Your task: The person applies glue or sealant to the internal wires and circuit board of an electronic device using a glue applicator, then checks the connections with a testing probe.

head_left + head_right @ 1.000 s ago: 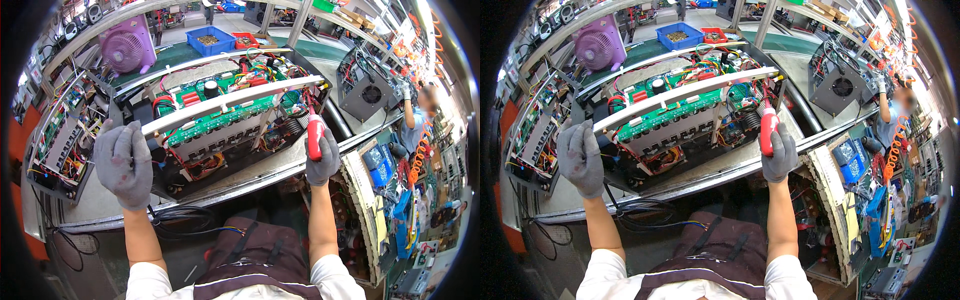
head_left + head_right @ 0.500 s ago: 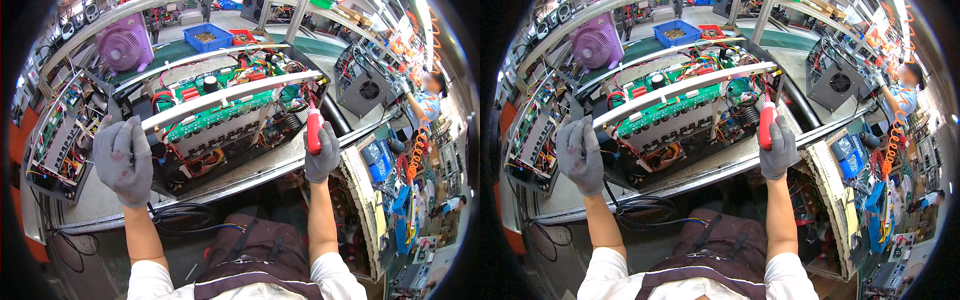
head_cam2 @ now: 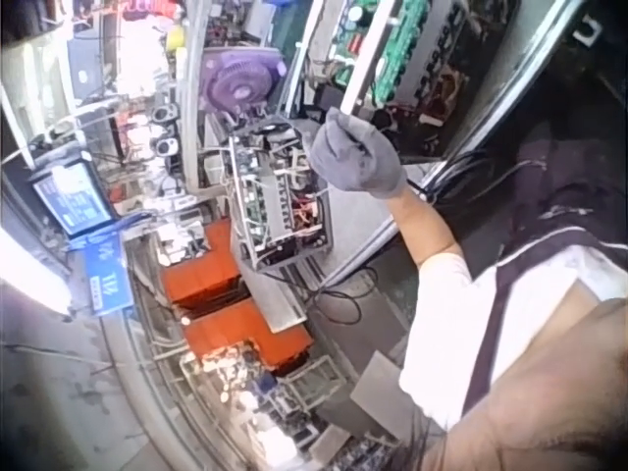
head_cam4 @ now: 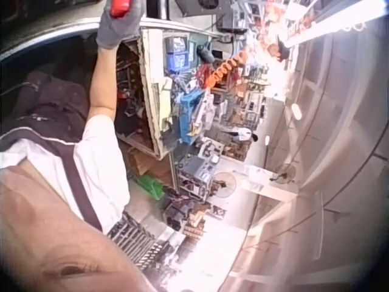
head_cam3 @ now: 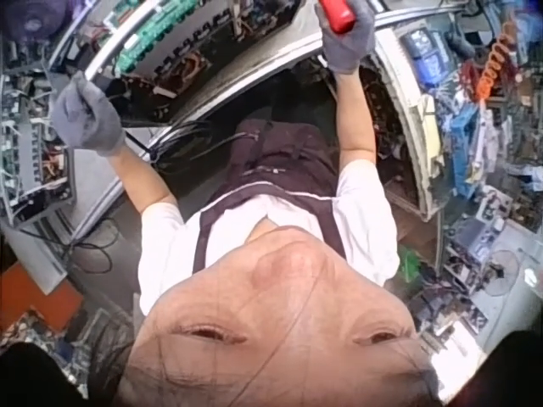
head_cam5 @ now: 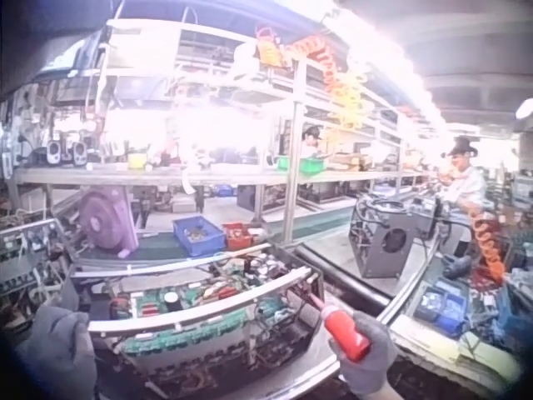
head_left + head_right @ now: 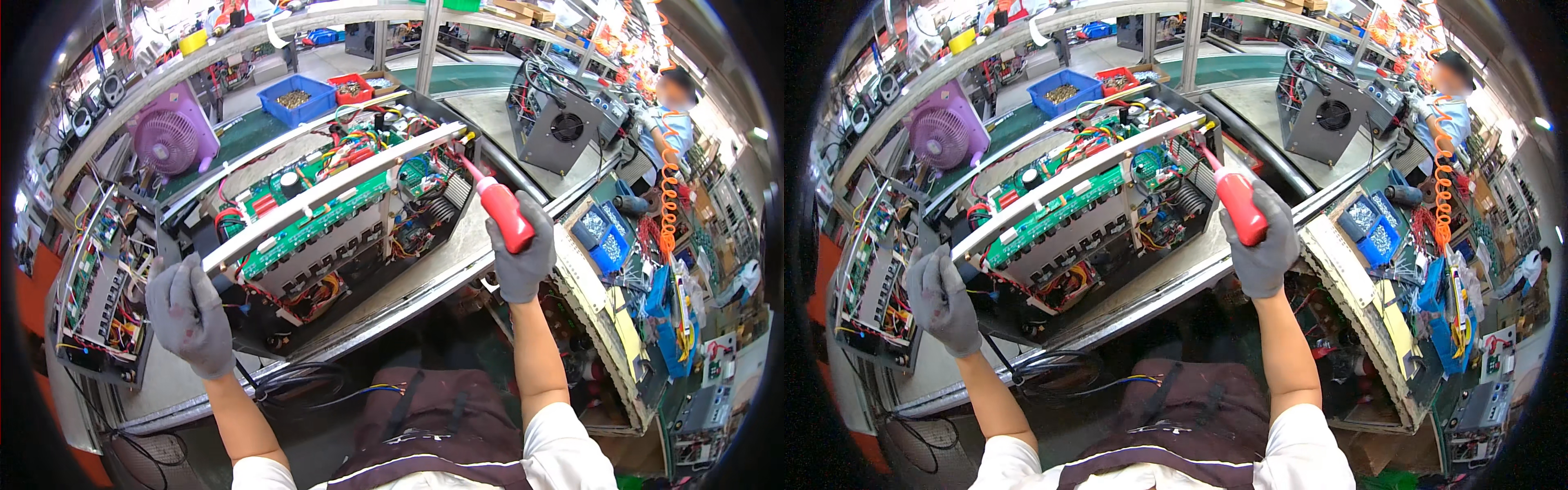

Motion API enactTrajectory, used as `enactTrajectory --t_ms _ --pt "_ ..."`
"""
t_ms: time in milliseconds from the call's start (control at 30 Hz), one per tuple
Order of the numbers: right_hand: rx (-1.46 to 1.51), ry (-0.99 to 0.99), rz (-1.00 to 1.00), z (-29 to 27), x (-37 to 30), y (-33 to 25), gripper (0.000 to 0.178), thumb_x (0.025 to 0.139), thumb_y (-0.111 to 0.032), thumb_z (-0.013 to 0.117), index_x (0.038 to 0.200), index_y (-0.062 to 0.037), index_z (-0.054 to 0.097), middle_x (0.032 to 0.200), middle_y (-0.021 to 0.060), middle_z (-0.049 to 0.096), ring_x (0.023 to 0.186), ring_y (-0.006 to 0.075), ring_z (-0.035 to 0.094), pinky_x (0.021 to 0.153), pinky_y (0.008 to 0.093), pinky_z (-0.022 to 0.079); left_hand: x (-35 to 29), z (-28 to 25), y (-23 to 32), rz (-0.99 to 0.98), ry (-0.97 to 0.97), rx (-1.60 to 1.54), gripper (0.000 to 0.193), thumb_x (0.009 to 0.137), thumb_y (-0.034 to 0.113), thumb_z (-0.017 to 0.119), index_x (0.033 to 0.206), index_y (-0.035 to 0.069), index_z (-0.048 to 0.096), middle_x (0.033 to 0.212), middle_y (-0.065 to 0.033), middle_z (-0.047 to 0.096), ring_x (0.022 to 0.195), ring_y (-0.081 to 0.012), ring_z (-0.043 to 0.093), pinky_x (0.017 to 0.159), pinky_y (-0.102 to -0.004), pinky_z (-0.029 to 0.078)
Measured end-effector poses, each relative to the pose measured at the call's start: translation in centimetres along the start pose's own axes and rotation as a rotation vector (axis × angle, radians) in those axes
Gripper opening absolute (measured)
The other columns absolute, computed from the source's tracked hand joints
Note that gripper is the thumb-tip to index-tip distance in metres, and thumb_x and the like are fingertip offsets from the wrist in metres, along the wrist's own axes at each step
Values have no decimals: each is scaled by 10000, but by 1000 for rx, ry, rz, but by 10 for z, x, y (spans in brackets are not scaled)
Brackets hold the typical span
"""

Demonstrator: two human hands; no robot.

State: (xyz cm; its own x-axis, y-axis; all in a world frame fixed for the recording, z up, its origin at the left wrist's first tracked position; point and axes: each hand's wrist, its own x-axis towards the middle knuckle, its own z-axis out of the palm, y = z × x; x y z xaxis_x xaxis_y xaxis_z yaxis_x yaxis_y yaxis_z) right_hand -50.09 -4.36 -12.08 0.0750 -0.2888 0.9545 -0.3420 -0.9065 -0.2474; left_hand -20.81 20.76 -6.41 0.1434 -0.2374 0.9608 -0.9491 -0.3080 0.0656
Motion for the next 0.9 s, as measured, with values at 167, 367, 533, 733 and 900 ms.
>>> enactTrajectory --t_ms 167,367,533,733,900 --pt "-12 -11 -27 6 3 5 543 723 -44 822 1185 -21 537 1157 197 622 1039 301 635 865 369 534 1 -3 2 13 40 -33 110 797 -67 628 890 -23 667 810 -117 626 766 -269 607 930 -476 501" --pt "-74 -49 -40 2 7 3 531 715 -37 823 1167 -18 545 1135 201 629 1011 315 647 853 375 540 5 -3 6 9 -11 -3 93 807 -63 615 879 -40 669 804 -125 619 755 -271 596 925 -479 500" --pt "-65 -40 -53 6 8 6 533 708 -31 826 1166 -16 552 1127 197 635 1016 312 646 860 372 538 4 -1 5 -1 -5 -6 98 806 -65 609 882 -41 666 804 -123 618 759 -269 597 926 -479 496" --pt "-38 -37 -10 5 17 -1 527 702 -28 828 1159 -15 566 1123 182 641 1010 299 648 873 364 529 3 -3 3 -24 -5 -27 122 793 -62 614 896 -22 664 810 -111 621 771 -264 601 931 -480 489" --pt "-106 -123 -56 6 37 -10 491 696 -46 831 1122 -18 589 1081 166 657 992 286 654 848 354 526 6 -3 7 -33 6 -39 123 789 -57 619 893 -12 666 807 -100 617 770 -259 603 929 -476 489"
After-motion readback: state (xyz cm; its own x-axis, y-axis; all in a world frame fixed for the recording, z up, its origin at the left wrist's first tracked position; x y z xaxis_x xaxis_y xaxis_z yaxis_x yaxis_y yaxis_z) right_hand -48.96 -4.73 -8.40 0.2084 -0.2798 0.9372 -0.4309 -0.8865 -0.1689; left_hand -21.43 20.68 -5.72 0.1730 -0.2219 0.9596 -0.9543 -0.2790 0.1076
